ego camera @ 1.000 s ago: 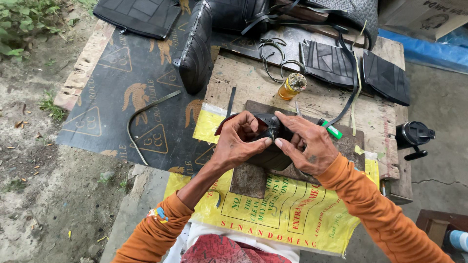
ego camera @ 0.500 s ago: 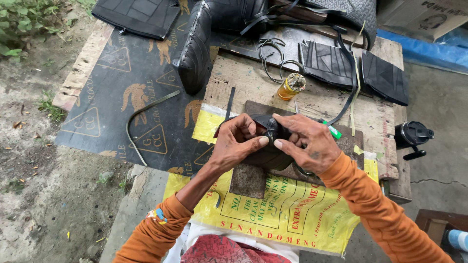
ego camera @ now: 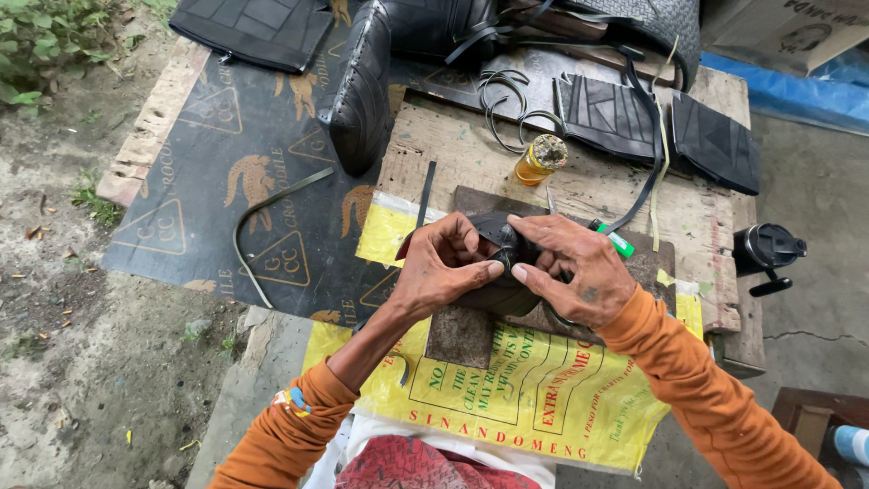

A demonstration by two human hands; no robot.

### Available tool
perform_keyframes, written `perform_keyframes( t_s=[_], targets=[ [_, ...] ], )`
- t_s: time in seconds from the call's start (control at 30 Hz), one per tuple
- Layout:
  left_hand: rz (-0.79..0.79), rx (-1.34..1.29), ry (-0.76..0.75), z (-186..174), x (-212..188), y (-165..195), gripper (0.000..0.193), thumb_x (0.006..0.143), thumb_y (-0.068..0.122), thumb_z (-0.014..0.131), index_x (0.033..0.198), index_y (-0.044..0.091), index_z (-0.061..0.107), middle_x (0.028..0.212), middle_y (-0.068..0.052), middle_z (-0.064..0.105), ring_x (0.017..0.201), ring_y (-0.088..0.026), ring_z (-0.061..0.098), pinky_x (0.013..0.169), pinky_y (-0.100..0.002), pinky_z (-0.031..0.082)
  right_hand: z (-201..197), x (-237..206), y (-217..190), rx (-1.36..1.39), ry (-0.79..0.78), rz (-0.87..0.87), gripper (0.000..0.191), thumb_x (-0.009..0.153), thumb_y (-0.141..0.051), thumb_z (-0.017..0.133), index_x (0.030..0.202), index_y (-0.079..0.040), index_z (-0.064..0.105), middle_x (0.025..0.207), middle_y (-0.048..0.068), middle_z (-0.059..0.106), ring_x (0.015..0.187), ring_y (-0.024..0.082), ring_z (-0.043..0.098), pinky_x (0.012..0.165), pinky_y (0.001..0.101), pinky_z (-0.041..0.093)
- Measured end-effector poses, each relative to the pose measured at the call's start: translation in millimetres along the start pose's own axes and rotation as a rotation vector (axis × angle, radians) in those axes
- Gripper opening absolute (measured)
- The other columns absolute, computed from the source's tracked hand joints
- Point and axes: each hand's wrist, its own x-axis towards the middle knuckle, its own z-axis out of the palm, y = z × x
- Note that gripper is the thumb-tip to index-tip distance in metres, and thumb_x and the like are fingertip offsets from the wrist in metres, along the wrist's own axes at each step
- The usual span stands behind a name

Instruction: The person assembles black leather wallets by hand, pressing edges together, applying adhesive from a small jar, and inserting a zipper into a wallet shell. The person handles multiple wallet pieces and tools on a cluttered workbench.

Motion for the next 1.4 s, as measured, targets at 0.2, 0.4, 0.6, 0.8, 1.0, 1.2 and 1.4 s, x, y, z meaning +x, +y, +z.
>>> perform_keyframes(
  t_s=[0.2, 0.4, 0.6, 0.8, 1.0, 1.2, 1.4],
  targets=[
    [-0.032, 0.011, 0.004, 2.0, 0.0, 2.8, 0.035, 0.083, 0.002, 0.083, 0.091, 0.009, 0.050, 0.090, -0.004, 0.070, 0.076, -0.002, 0.059, 0.065, -0.018, 0.050, 0.2, -1.1, 1.1, 0.003, -0.005, 0.010, 0.055, 0.084, -0.012, 0.074, 0.138, -0.005, 0.063, 0.123, 0.009, 0.068, 0.069, 0.007, 0.063, 0.059, 0.0205, 0.051],
    [-0.020, 0.011, -0.002, 2.8, 1.3, 3.8, 0.036, 0.083, 0.001, 0.082, 0.091, 0.009, 0.048, 0.092, -0.004, 0.070, 0.079, -0.001, 0.059, 0.067, -0.018, 0.051, 2.9, -0.8, 1.4, 0.022, 0.011, 0.010, 0.054, 0.084, -0.010, 0.074, 0.137, -0.005, 0.063, 0.122, 0.008, 0.068, 0.068, 0.005, 0.061, 0.057, 0.0198, 0.050],
    [-0.021, -0.055, 0.003, 3.2, 6.0, -2.7, 0.038, 0.081, 0.000, 0.082, 0.089, 0.010, 0.046, 0.089, -0.006, 0.071, 0.075, -0.003, 0.058, 0.062, -0.019, 0.049, 7.5, -3.3, -2.3, 0.001, 0.071, -0.026, 0.053, 0.083, -0.005, 0.075, 0.135, -0.004, 0.065, 0.112, 0.007, 0.069, 0.065, 0.004, 0.058, 0.057, 0.0191, 0.048],
    [0.037, 0.115, 0.032, 1.2, 4.8, -10.1, 0.040, 0.081, 0.000, 0.084, 0.089, 0.011, 0.046, 0.086, -0.001, 0.066, 0.077, -0.001, 0.052, 0.066, -0.018, 0.046, 16.5, -5.4, -7.9, -0.039, 0.136, -0.006, 0.051, 0.079, -0.005, 0.076, 0.129, -0.003, 0.069, 0.098, 0.005, 0.070, 0.060, 0.004, 0.055, 0.054, 0.0193, 0.046],
    [-0.053, 0.017, 0.046, -0.1, 3.9, -8.1, 0.038, 0.081, 0.001, 0.083, 0.087, 0.011, 0.047, 0.087, -0.007, 0.072, 0.073, -0.004, 0.055, 0.062, -0.022, 0.048, 6.8, -4.5, 0.4, 0.238, 0.053, 0.104, 0.044, 0.085, -0.006, 0.074, 0.129, -0.001, 0.068, 0.100, 0.006, 0.068, 0.066, 0.005, 0.062, 0.058, 0.0193, 0.052],
    [0.002, -0.022, -0.002, 0.8, 4.4, -5.7, 0.037, 0.082, -0.001, 0.083, 0.087, 0.009, 0.048, 0.091, -0.007, 0.072, 0.084, -0.006, 0.062, 0.076, -0.024, 0.056, 7.8, -6.5, 7.1, 0.309, 0.081, 0.151, 0.041, 0.085, -0.004, 0.076, 0.126, 0.001, 0.070, 0.106, 0.008, 0.067, 0.066, 0.008, 0.065, 0.058, 0.0196, 0.053],
    [-0.014, 0.001, 0.011, 2.1, 1.6, -5.3, 0.038, 0.081, 0.001, 0.085, 0.086, 0.010, 0.049, 0.089, -0.004, 0.069, 0.082, -0.005, 0.059, 0.073, -0.023, 0.053, 10.8, -3.7, 11.4, 0.372, 0.071, 0.184, 0.040, 0.084, -0.002, 0.076, 0.123, 0.002, 0.070, 0.106, 0.008, 0.066, 0.070, 0.008, 0.067, 0.058, 0.0205, 0.057]
  ],
)
